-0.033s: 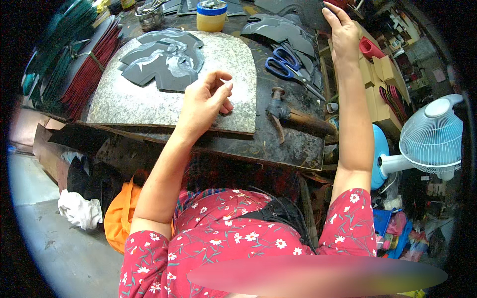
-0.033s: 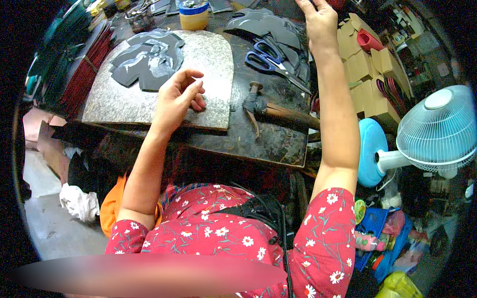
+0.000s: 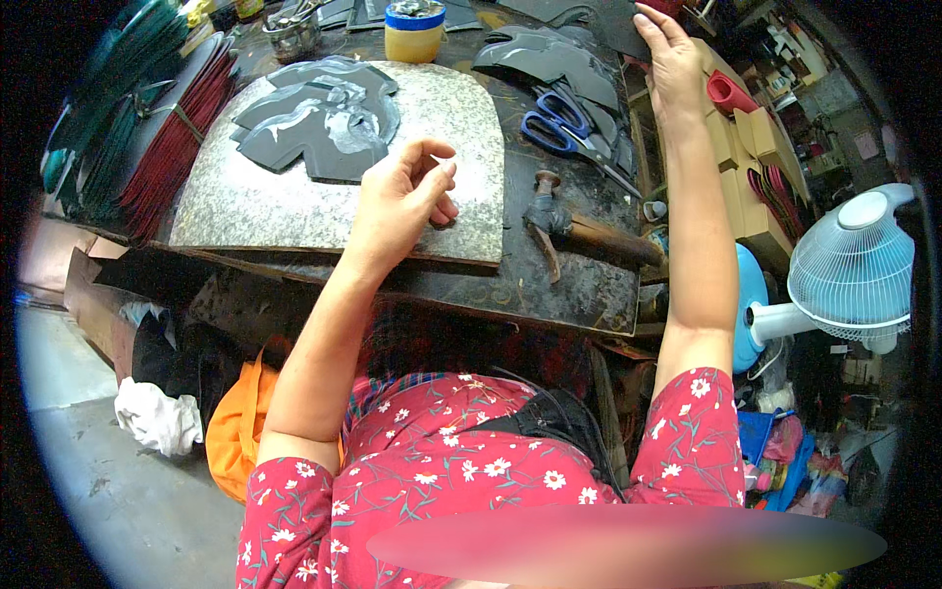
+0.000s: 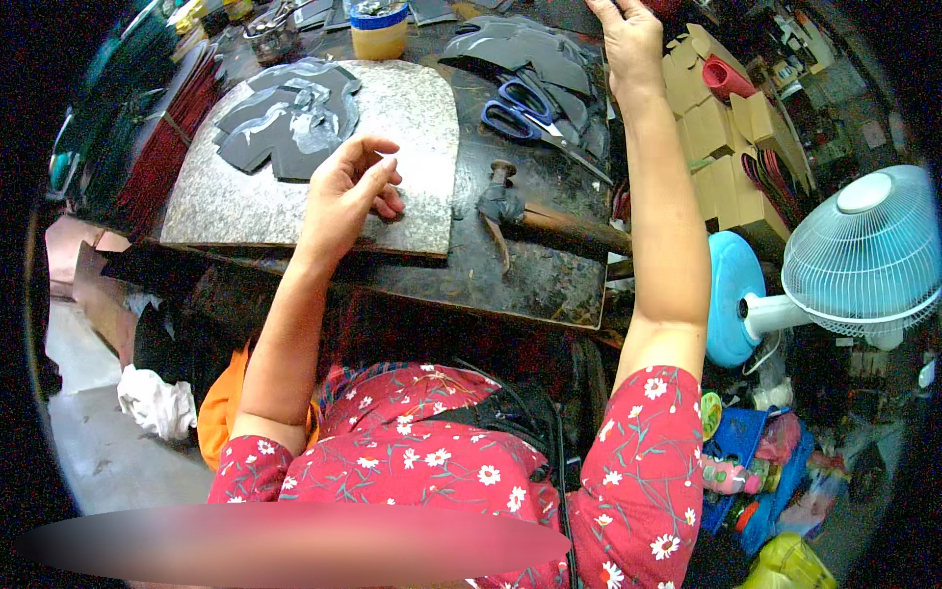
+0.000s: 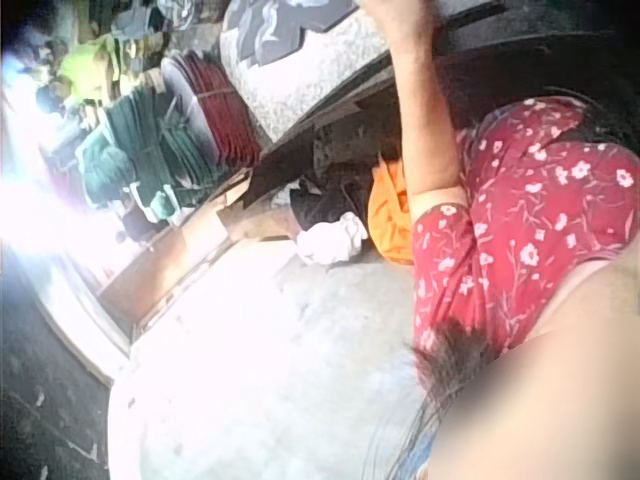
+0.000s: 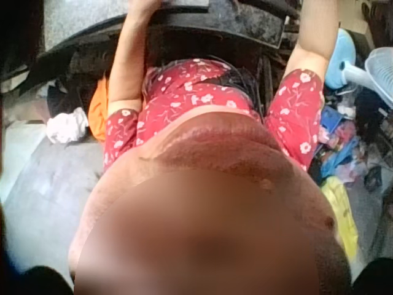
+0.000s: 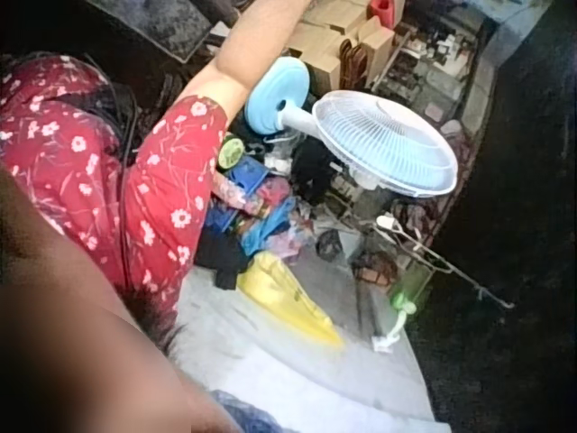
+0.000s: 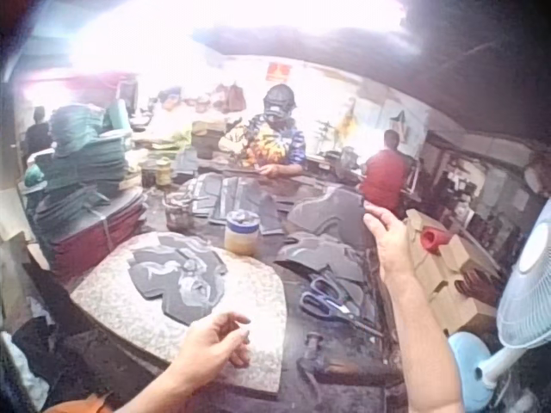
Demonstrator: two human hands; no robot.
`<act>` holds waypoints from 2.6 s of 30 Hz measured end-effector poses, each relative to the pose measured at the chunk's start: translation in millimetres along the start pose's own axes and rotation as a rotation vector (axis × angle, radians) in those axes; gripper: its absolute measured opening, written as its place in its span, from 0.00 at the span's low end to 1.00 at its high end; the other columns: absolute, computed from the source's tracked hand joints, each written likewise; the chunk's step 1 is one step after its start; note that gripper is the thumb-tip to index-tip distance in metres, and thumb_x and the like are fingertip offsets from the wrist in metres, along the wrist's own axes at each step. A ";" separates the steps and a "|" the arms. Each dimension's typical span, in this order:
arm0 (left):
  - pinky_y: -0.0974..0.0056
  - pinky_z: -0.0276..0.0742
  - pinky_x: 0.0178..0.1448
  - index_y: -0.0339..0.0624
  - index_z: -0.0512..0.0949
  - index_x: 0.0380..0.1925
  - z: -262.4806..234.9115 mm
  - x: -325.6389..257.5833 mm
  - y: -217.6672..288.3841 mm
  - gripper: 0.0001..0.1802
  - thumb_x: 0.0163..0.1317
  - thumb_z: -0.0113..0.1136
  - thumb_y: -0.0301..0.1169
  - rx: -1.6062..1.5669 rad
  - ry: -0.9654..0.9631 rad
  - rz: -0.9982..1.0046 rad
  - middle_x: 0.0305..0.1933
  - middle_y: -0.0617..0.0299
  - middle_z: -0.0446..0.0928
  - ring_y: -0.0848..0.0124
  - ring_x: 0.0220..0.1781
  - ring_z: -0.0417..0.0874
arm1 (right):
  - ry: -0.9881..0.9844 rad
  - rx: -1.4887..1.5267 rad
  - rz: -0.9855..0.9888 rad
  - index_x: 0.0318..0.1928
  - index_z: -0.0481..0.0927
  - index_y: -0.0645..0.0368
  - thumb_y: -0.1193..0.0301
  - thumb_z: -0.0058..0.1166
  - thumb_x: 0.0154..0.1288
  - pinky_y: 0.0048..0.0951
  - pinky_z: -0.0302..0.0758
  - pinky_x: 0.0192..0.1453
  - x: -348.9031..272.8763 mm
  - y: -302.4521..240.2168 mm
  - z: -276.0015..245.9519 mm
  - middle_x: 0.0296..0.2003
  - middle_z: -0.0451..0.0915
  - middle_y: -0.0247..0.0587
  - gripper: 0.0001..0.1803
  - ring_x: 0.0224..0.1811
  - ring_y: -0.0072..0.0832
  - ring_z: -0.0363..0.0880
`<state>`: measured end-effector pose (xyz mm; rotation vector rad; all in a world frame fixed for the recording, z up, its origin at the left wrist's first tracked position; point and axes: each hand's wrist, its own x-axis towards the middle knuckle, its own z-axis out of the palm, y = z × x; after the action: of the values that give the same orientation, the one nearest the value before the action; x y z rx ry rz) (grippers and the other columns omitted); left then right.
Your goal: The person repeatedly aligns a small black material piece with a larger template on a workbench, then uses scissors to trim the edges. The person handles the pieces one at a time, rotating and repositioning them between cuts.
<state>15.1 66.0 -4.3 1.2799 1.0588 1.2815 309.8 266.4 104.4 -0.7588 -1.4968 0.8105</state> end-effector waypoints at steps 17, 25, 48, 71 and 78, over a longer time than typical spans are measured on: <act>0.69 0.77 0.29 0.38 0.75 0.51 7.1 -8.4 7.1 0.13 0.70 0.59 0.29 0.221 0.106 0.190 0.30 0.62 0.79 0.77 0.25 0.80 | -0.485 -0.903 -0.442 0.50 0.85 0.48 0.61 0.63 0.64 0.38 0.72 0.62 -67.4 9.6 103.5 0.48 0.82 0.42 0.15 0.56 0.41 0.77; 0.65 0.74 0.48 0.40 0.72 0.53 -19.3 -25.8 10.2 0.16 0.67 0.60 0.28 0.264 0.616 0.716 0.45 0.56 0.74 0.70 0.44 0.75 | -0.794 -0.844 -0.631 0.63 0.75 0.52 0.55 0.62 0.61 0.43 0.71 0.67 -124.7 3.0 222.3 0.59 0.76 0.53 0.31 0.63 0.46 0.74; 0.53 0.77 0.56 0.38 0.80 0.50 -139.2 54.7 -15.0 0.19 0.62 0.64 0.35 1.230 0.559 0.721 0.49 0.41 0.81 0.49 0.53 0.83 | -0.355 0.075 0.513 0.57 0.76 0.63 0.68 0.45 0.75 0.21 0.77 0.27 -161.5 -47.1 96.1 0.37 0.84 0.34 0.16 0.28 0.16 0.81; 0.66 0.77 0.45 0.38 0.81 0.42 -1.1 -45.2 15.2 0.09 0.61 0.66 0.26 0.679 0.271 0.632 0.40 0.55 0.80 0.69 0.40 0.81 | -0.384 0.425 0.581 0.52 0.72 0.61 0.71 0.59 0.68 0.22 0.78 0.24 -171.0 -23.2 110.0 0.32 0.83 0.41 0.16 0.21 0.24 0.82; 0.67 0.77 0.36 0.34 0.84 0.40 9.0 -43.8 2.7 0.13 0.64 0.66 0.34 0.220 0.131 0.199 0.31 0.52 0.84 0.71 0.30 0.83 | -0.368 0.432 0.496 0.52 0.72 0.60 0.72 0.59 0.68 0.22 0.78 0.24 -176.0 -21.6 114.0 0.32 0.82 0.39 0.15 0.22 0.24 0.82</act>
<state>21.5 21.6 -6.6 1.5139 1.2151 1.4455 209.2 100.3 22.3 -0.6800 -1.3862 1.6614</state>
